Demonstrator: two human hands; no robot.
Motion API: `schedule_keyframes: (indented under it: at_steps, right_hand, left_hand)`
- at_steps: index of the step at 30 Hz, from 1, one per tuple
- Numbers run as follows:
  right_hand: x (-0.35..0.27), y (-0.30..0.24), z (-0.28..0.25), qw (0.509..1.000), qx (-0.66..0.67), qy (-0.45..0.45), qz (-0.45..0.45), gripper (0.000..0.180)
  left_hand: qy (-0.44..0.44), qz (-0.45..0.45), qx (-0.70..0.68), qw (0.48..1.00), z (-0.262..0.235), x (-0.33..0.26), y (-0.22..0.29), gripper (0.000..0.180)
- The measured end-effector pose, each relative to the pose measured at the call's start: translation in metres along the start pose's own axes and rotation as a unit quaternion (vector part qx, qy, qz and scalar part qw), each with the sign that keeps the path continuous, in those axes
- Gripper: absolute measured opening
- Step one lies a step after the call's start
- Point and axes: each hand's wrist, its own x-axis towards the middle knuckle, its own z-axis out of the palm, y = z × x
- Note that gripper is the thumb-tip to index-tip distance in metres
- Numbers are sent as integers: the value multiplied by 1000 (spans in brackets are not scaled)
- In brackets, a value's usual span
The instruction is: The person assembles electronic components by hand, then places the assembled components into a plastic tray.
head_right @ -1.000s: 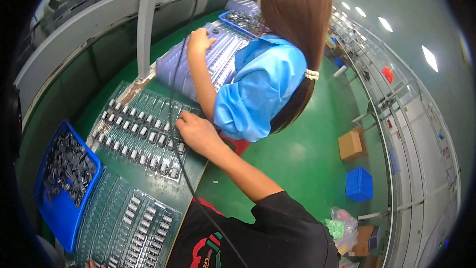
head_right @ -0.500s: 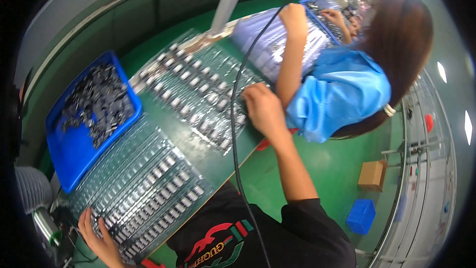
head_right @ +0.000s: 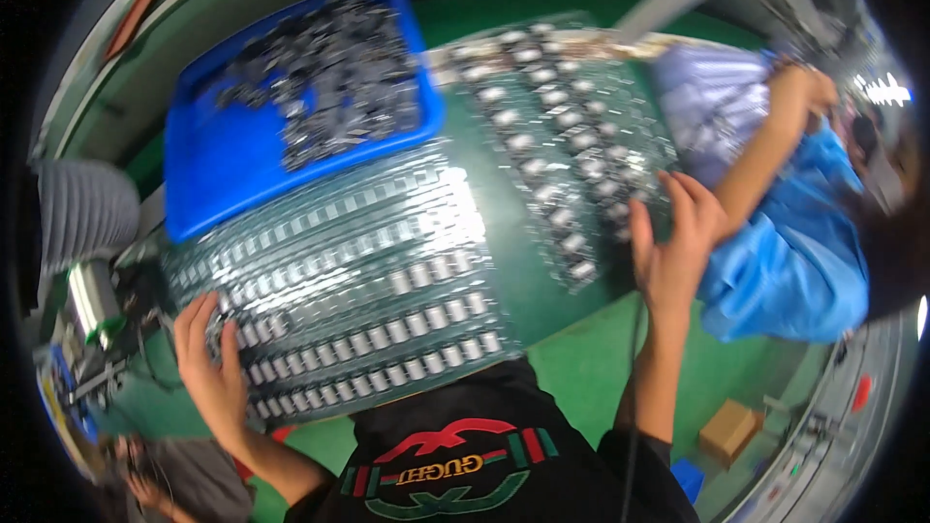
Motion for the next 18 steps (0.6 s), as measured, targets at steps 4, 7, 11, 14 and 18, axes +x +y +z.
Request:
schedule_keyframes:
  at_steps: [4, 7, 11, 14, 18]
  right_hand:
    - [-18, -76, 6, 993, 89, -47, -66, 42]
    - [-25, -123, 4, 958, 230, -122, -117, 42]
    - [6, -170, 0, 901, 304, -158, -267, 34]
    - [28, -191, -2, 815, 321, -276, -397, 25]
    - [23, -223, 17, 762, 341, -272, -478, 27]
  left_hand:
    - [32, 4, 38, 999, 5, 2, 4, 39]
    - [44, -2, 33, 998, 8, 9, 11, 43]
    - [31, -21, -16, 999, 7, 6, 11, 40]
    - [43, -25, -4, 999, 7, 4, 8, 37]
    - [63, -20, 5, 998, 7, 9, 8, 27]
